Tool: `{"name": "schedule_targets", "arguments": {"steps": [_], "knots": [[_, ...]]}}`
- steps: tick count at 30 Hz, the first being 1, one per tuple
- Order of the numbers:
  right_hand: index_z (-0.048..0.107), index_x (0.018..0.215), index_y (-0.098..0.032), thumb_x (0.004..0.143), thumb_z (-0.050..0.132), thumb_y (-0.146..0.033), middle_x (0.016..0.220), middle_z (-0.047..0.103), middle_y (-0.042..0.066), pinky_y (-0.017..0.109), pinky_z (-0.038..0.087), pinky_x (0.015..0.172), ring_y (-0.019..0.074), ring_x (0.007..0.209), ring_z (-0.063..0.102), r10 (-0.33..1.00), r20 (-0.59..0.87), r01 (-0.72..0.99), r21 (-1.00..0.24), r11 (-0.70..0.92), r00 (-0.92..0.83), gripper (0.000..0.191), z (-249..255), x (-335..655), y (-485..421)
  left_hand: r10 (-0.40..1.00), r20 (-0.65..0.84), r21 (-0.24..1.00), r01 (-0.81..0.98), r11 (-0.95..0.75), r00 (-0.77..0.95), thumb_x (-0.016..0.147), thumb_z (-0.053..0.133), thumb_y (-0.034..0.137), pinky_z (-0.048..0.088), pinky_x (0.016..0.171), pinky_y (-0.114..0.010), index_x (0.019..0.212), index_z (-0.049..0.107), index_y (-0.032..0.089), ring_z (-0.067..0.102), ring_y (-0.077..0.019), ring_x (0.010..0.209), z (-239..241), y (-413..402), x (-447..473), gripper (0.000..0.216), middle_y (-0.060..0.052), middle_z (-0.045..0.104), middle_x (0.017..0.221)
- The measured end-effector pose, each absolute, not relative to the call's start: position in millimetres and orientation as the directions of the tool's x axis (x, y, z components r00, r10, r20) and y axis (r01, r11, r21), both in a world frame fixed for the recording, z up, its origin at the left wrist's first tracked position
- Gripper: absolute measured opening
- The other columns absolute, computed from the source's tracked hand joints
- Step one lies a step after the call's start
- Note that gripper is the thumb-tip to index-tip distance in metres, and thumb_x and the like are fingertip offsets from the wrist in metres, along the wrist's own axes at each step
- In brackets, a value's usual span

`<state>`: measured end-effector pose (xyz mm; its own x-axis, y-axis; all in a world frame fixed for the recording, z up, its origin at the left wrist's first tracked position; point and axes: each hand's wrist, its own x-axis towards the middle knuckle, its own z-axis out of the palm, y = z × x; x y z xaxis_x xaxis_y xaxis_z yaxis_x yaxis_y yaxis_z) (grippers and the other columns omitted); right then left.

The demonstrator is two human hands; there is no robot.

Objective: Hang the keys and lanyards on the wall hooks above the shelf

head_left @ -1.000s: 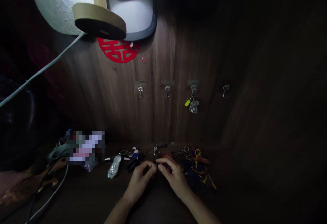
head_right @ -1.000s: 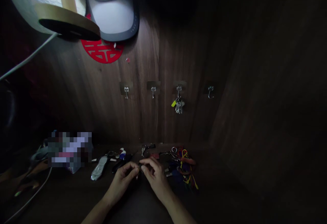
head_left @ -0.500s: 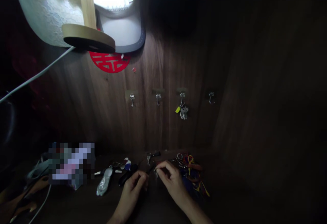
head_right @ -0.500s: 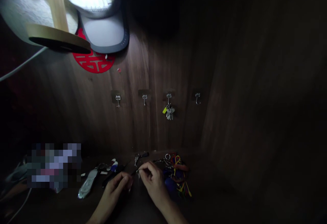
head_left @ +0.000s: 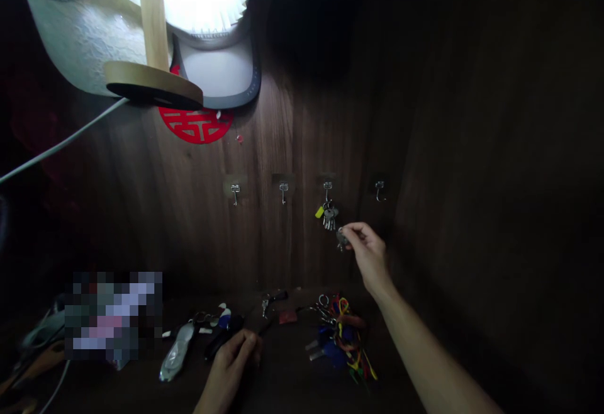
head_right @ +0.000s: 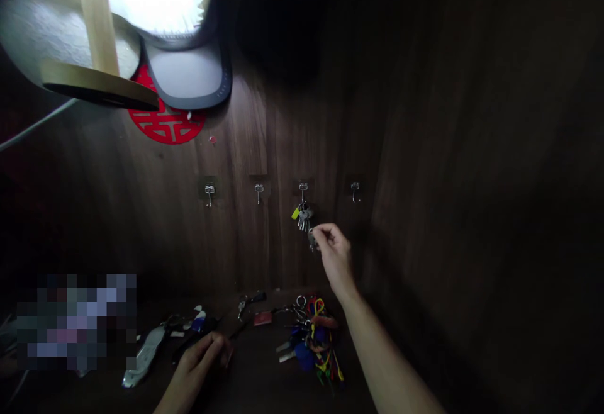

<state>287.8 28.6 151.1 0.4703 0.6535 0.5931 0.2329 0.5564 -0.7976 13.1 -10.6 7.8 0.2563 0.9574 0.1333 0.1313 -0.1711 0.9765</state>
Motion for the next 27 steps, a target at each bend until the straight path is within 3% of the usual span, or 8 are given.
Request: {"name": "schedule_targets", "arguments": {"steps": [5, 16, 23, 27], "knots": [[0.058, 0.070, -0.019, 0.067, 0.063, -0.041, 0.062, 0.055, -0.003, 0.023, 0.039, 0.050, 0.0127, 0.055, 0.054, 0.610, 0.633, 0.256, -0.763, 0.593, 0.477, 0.022, 187.3, 310.8, 54.7, 0.969, 0.077, 0.990, 0.097, -0.103, 0.236, 0.071, 0.049, 0.069, 0.036, 0.055, -0.021, 0.063, 0.053, 0.018, 0.043, -0.0123, 0.058, 8.1, -10.1, 17.1, 0.051, 0.003, 0.050, 0.059], [0.056, 0.061, -0.019, 0.065, 0.060, -0.042, 0.057, 0.053, -0.003, 0.024, 0.039, 0.049, 0.0112, 0.050, 0.047, 0.660, 0.712, 0.385, -0.693, 0.609, 0.240, 0.024, 213.4, 312.1, 84.3, 0.979, 0.084, 0.986, 0.129, -0.109, 0.187, 0.069, 0.050, 0.071, 0.036, 0.058, -0.022, 0.059, 0.053, 0.019, 0.044, -0.0135, 0.059, 11.8, -10.4, 20.8, 0.053, 0.002, 0.052, 0.059], [0.058, 0.061, -0.019, 0.064, 0.060, -0.044, 0.056, 0.054, -0.003, 0.025, 0.036, 0.051, 0.0124, 0.053, 0.047, 0.718, 0.640, 0.377, -0.758, 0.532, 0.273, 0.025, 212.7, 314.7, 95.4, 0.982, 0.055, 0.990, 0.117, -0.076, 0.179, 0.066, 0.051, 0.072, 0.037, 0.057, -0.022, 0.059, 0.053, 0.019, 0.045, -0.0131, 0.057, 9.7, -8.1, 21.5, 0.054, 0.003, 0.052, 0.058], [0.061, 0.064, -0.018, 0.065, 0.060, -0.043, 0.062, 0.058, -0.001, 0.026, 0.038, 0.059, 0.0149, 0.062, 0.051, 0.672, 0.661, 0.405, -0.745, 0.530, 0.334, 0.025, 204.8, 313.0, 95.7, 0.980, 0.068, 0.987, 0.130, -0.093, 0.187, 0.071, 0.050, 0.069, 0.038, 0.058, -0.022, 0.061, 0.054, 0.018, 0.046, -0.0133, 0.059, 5.8, -7.0, 20.0, 0.051, 0.002, 0.053, 0.061]]}}
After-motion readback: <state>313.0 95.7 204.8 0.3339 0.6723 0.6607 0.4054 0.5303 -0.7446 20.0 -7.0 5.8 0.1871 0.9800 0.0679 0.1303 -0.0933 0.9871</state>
